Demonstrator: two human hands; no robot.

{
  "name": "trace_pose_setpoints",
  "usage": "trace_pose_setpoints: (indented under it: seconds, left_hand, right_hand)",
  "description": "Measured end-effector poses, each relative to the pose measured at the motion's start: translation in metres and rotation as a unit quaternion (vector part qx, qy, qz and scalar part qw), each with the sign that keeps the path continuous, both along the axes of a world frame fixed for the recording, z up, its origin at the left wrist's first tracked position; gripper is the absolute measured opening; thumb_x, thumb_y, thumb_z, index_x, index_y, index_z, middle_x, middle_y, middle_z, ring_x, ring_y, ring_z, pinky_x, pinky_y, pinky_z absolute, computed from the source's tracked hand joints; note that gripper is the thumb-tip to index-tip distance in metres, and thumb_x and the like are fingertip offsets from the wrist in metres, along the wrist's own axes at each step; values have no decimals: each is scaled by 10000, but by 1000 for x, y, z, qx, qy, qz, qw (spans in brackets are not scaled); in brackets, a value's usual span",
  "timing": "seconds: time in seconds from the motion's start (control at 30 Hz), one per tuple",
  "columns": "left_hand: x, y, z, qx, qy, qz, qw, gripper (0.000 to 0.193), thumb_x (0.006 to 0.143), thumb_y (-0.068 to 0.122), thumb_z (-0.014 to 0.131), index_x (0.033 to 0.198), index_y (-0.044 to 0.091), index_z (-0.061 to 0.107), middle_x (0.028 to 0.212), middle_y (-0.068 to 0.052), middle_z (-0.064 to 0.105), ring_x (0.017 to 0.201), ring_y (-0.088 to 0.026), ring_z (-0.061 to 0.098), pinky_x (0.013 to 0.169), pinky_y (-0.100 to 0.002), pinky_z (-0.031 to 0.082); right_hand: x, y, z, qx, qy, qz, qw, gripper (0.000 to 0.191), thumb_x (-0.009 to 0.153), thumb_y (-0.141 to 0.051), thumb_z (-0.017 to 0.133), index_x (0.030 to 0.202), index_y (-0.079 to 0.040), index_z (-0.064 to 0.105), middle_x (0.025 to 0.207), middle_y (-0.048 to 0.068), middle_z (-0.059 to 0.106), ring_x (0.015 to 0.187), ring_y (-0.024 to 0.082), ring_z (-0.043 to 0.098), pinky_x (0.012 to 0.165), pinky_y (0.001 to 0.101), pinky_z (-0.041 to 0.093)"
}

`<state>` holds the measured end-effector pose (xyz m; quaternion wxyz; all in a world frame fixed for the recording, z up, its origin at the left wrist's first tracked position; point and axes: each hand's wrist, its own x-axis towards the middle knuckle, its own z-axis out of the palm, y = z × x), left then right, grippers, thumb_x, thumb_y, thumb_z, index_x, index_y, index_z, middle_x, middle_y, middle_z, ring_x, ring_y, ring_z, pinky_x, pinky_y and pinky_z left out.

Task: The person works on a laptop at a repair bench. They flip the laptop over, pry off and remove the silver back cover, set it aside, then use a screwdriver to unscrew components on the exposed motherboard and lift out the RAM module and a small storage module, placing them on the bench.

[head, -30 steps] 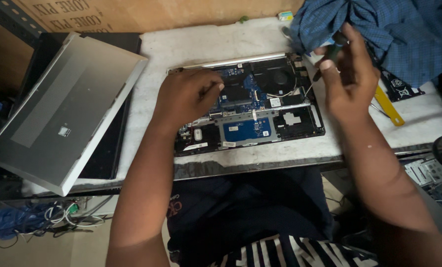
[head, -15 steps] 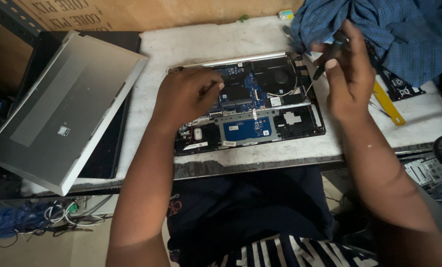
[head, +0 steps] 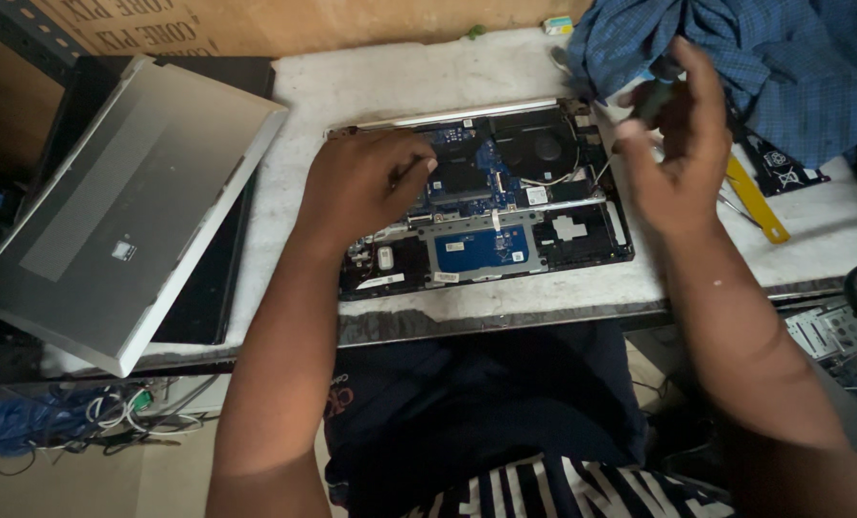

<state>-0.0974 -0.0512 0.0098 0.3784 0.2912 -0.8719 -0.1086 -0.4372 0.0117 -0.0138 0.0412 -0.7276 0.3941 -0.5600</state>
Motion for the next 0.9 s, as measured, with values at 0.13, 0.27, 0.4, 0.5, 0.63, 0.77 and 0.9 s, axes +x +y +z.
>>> trace_pose_setpoints:
  seconds: [0.13,0.27,0.4,0.5,0.63,0.77,0.9]
  left_hand:
    - [0,0,0,4,1,2,1000,56,926,138,761,956,113,721,789,-54,709,649,-223,683,566,-351,480]
    - [-1,0,-1,8,-2,3,1000,49,927,138,758,955,119,723,808,-51,719,641,-214,684,566,-346,485]
    - [-1,0,-1,12,-1,12,1000,54,922,143,766,951,120,727,779,-47,711,630,-215,675,559,-352,478]
    - [0,2,-2,17,-3,8,1000,49,924,138,765,945,117,726,767,-48,698,620,-216,662,559,-356,473]
    - [0,1,-2,-1,-4,10,1000,50,924,142,766,938,122,723,768,-41,699,633,-218,665,564,-362,473]
    - [0,1,-2,3,-2,11,1000,54,928,146,766,937,122,718,772,-41,699,634,-225,666,564,-367,474]
    - [0,-1,-3,-12,2,8,1000,65,929,154,771,940,124,714,781,-45,700,652,-236,672,569,-369,476]
  right_hand:
    - [0,1,-5,14,17,-44,999,614,1129,-15,661,1634,-42,312,1211,219,663,1094,196,690,945,292,557]
    - [-6,-3,-8,101,-91,57,989,607,1139,-22,514,1670,-51,222,1244,185,718,1036,188,693,857,303,577]
    - [-8,-5,-12,95,-97,84,987,541,1194,5,448,1671,-88,209,1141,231,692,973,215,672,846,323,567]
    - [-6,-5,-14,84,-95,95,987,555,1219,15,414,1670,-103,112,1198,238,642,1040,237,690,827,329,604]
    - [-3,-6,-10,43,-33,71,996,538,1181,56,390,1615,-117,123,1347,302,608,1081,303,657,843,384,663]
    - [-3,-2,-9,98,-118,99,983,485,1126,11,452,1533,-106,216,1254,168,660,918,181,717,794,311,614]
    - [-5,-1,-12,28,-59,18,998,556,1129,58,683,1519,-90,314,1144,146,589,923,148,584,783,250,486]
